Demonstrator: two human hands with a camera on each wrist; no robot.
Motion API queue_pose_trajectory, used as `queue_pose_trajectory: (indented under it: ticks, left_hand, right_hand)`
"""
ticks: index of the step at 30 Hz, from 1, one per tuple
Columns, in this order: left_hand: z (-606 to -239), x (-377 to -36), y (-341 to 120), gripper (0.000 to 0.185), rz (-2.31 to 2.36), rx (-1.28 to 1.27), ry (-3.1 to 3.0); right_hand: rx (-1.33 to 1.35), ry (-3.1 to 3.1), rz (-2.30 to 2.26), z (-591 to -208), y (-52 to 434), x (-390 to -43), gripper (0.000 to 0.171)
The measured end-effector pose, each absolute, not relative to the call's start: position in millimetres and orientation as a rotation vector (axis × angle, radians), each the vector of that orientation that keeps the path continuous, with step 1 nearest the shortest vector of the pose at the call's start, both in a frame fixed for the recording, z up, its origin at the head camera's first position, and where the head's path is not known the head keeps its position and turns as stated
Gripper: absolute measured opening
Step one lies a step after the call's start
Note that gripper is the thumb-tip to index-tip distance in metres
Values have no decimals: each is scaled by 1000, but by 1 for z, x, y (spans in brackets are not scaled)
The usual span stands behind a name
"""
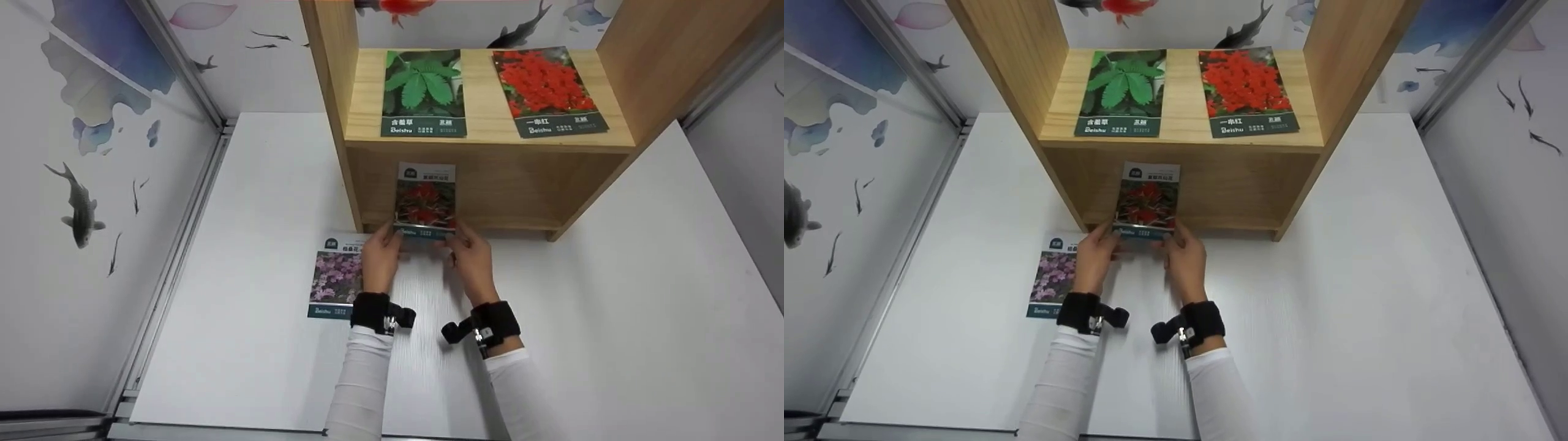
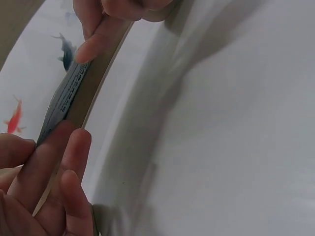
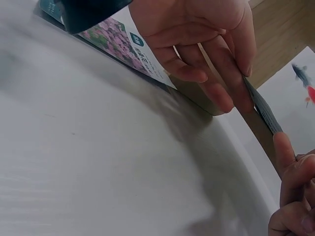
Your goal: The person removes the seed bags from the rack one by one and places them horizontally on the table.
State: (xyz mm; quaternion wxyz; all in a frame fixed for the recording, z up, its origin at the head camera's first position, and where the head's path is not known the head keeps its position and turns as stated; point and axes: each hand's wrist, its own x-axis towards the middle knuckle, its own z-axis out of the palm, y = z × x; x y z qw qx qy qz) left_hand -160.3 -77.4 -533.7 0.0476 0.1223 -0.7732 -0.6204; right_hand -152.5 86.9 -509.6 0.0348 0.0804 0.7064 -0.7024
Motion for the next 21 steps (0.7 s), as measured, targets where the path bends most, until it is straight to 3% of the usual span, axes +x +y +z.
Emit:
queue_pose_trajectory:
  ticks: [21]
  left_hand:
    - [-536, -115, -72, 43, -2081, 267, -2177]
  right_hand:
    - [123, 2181, -2200, -517, 94, -113, 49]
